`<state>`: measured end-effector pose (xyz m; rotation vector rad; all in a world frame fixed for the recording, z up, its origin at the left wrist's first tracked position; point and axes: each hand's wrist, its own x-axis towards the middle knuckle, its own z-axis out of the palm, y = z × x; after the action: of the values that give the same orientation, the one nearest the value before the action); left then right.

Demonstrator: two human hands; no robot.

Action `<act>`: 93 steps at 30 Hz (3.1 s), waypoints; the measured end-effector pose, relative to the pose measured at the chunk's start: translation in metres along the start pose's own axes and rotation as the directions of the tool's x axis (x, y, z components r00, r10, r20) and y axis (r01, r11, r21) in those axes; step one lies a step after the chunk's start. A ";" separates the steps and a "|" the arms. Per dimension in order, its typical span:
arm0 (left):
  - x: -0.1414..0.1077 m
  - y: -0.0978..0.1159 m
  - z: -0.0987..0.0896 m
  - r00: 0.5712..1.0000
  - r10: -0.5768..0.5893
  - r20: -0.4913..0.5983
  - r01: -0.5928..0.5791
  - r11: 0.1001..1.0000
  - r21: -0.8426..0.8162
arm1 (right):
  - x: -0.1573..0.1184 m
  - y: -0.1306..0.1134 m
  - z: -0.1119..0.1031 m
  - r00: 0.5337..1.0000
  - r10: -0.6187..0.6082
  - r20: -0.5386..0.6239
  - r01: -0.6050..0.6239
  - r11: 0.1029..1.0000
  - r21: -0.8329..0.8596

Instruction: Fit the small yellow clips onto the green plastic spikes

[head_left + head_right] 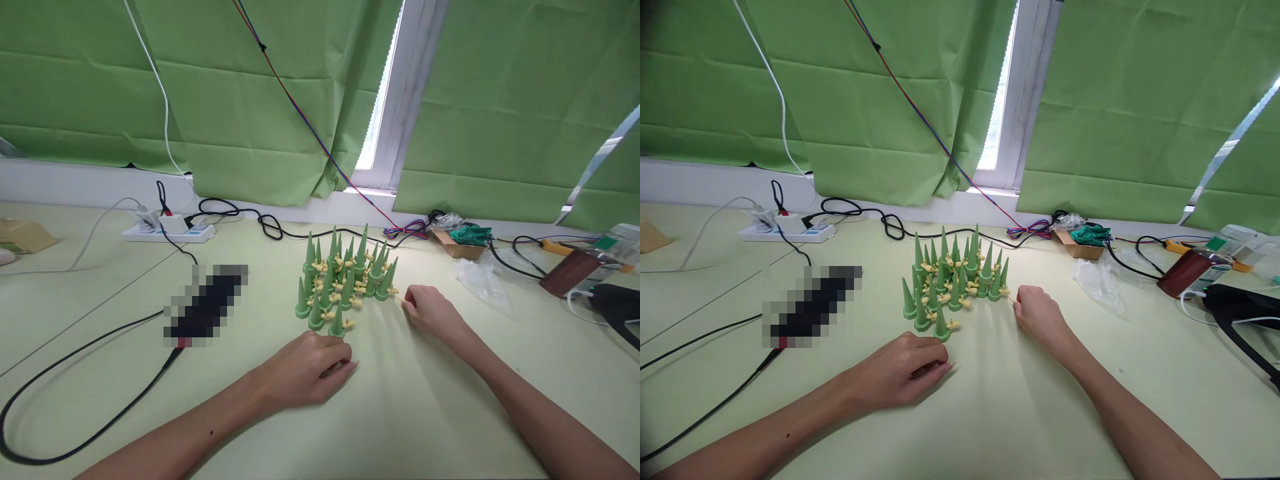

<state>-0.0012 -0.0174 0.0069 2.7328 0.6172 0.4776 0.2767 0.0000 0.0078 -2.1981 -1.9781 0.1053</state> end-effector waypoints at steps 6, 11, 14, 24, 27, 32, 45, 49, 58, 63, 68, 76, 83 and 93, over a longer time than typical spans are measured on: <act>0.000 0.000 0.000 1.000 -0.011 0.003 0.011 1.000 0.014 | -0.012 -0.010 -0.005 0.999 0.000 0.039 0.002 0.999 -0.051; 0.000 0.000 -0.001 0.998 -0.059 -0.023 0.059 0.998 -0.008 | -0.023 -0.025 -0.003 0.977 -0.212 0.032 0.209 0.974 0.085; 0.000 -0.001 -0.001 0.992 -0.110 -0.061 0.108 0.994 -0.030 | -0.030 -0.035 -0.004 0.903 -0.430 -0.026 0.422 0.871 0.251; 0.001 -0.001 -0.002 0.958 -0.258 -0.126 0.240 0.960 -0.144 | -0.043 -0.048 -0.002 0.722 -0.666 -0.189 0.678 0.624 0.388; 0.001 0.000 -0.002 0.958 -0.252 -0.138 0.233 0.962 -0.141 | -0.045 -0.049 0.000 0.687 -0.688 -0.232 0.716 0.588 0.377; 0.001 -0.002 -0.001 0.975 -0.165 -0.146 0.147 0.981 -0.123 | -0.046 -0.050 0.003 0.656 -0.688 -0.312 0.750 0.547 0.371; 0.001 -0.004 0.001 0.976 -0.131 -0.171 0.116 0.989 -0.095 | -0.043 -0.052 0.007 0.626 -0.682 -0.379 0.774 0.481 0.412; 0.000 -0.006 0.001 0.976 -0.122 -0.183 0.106 0.990 -0.091 | -0.043 -0.052 0.008 0.619 -0.675 -0.401 0.780 0.470 0.412; -0.002 -0.010 0.002 0.973 -0.118 -0.197 0.109 0.992 -0.059 | -0.041 -0.050 0.008 0.638 -0.654 -0.407 0.765 0.476 0.433; -0.002 -0.011 0.003 0.975 -0.122 -0.188 0.113 0.992 -0.059 | -0.041 -0.050 0.008 0.636 -0.656 -0.407 0.766 0.472 0.437; -0.001 -0.008 -0.001 0.970 -0.119 -0.214 0.107 0.992 -0.070 | -0.042 -0.050 0.007 0.642 -0.654 -0.400 0.760 0.477 0.441; -0.004 -0.010 0.000 0.893 -0.195 -0.406 0.147 0.978 -0.146 | -0.040 -0.049 0.010 0.640 -0.646 -0.415 0.763 0.470 0.445; -0.001 -0.012 0.001 0.863 -0.274 -0.424 0.199 0.957 -0.213 | -0.038 -0.047 0.012 0.683 -0.582 -0.442 0.730 0.531 0.430; 0.002 -0.011 0.004 0.891 -0.236 -0.387 0.187 0.969 -0.161 | -0.038 -0.051 0.009 0.721 -0.497 -0.483 0.688 0.597 0.413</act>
<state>-0.0017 -0.0078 -0.0002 2.4253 0.9426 1.0029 0.2212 -0.0322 0.0055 -1.0148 -2.0293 0.1980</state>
